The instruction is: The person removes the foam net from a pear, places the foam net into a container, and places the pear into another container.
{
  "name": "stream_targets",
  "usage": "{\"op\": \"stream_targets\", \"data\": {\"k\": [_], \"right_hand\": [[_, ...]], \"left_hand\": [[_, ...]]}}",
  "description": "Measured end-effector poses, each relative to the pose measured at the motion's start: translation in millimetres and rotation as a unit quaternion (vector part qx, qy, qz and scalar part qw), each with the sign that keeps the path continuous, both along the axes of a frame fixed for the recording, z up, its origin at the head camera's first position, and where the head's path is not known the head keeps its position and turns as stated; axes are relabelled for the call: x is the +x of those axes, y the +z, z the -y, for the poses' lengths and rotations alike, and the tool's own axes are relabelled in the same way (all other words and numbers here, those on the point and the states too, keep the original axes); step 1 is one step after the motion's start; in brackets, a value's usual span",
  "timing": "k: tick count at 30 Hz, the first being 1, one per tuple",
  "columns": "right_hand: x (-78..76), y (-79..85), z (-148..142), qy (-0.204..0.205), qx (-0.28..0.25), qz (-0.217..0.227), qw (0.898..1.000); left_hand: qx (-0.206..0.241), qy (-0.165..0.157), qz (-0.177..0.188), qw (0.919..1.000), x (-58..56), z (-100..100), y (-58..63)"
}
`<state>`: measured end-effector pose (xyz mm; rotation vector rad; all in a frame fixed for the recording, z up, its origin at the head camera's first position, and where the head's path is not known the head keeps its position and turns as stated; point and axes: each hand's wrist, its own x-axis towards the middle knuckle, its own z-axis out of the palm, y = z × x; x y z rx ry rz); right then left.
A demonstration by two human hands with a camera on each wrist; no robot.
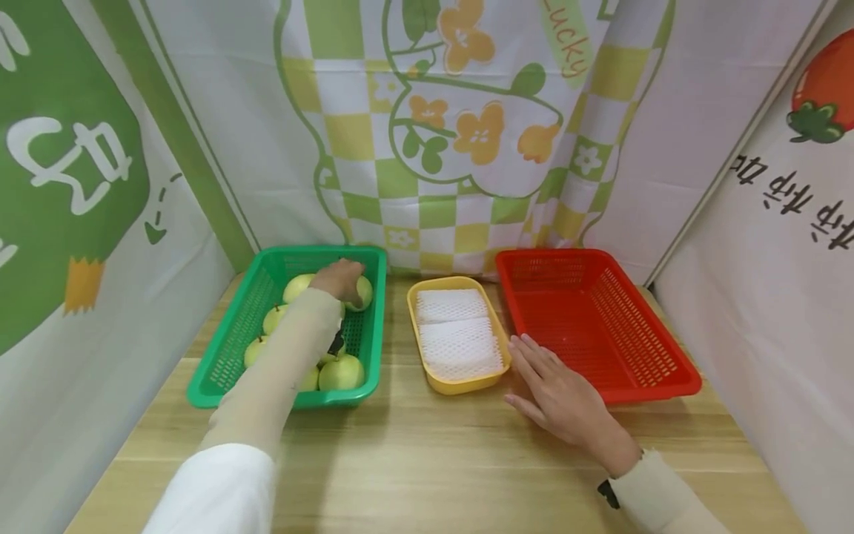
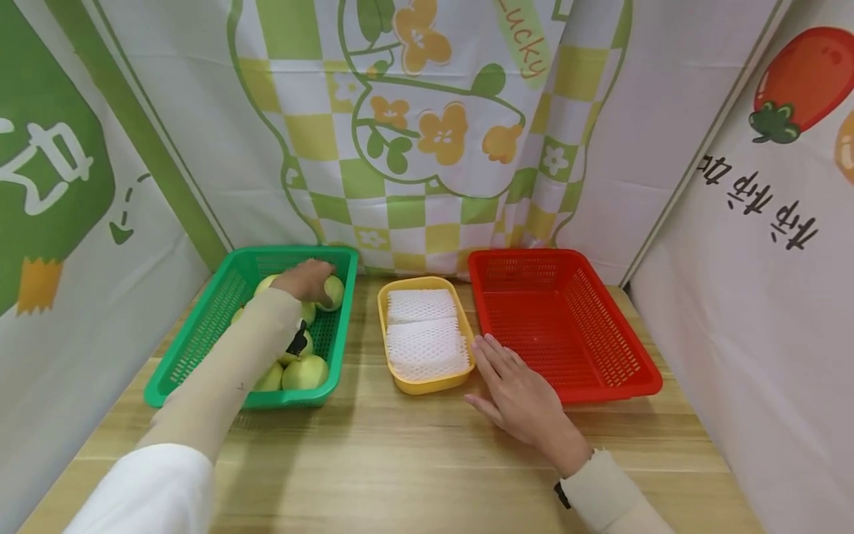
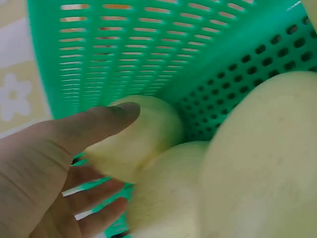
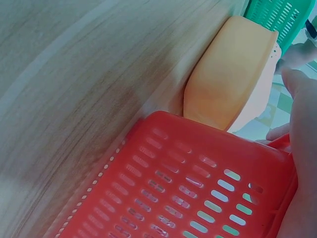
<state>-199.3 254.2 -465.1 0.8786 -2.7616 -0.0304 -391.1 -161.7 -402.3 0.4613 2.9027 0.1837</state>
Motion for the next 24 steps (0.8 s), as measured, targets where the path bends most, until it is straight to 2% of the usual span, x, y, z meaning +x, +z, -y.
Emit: {"op": "stream_targets", "data": {"k": [8,12,15,18,21,24], "right_hand": [[-3.6,2.2,-2,-0.005,0.004,0.003,1.0],[-6.0,4.0,-4,0.005,-0.011,0.023,1.0],[-8.1,8.5,-5,0.013,-0.042,0.053,0.998],[-8.8,17.1,-7,0.012,-0.074,0.097,0.992],[-8.9,27.5,-9,0.001,-0.098,0.136,0.986],[-9.3,37.9,-9,-0.015,-0.113,0.157,0.981]], "left_hand": [[-0.001,-0.008,0.032,0.9995,11.5,2,37.8],[0.002,-0.011,0.03,0.9995,26.4,8,59.1],[-0.008,-0.015,0.006,0.9998,45.5,14,71.0],[-0.021,-0.033,-0.028,0.9988,69.8,16,76.2],[-0.008,-0.056,-0.053,0.997,97.6,16,75.3],[0.023,-0.076,-0.087,0.993,124.1,17,68.3]]}}
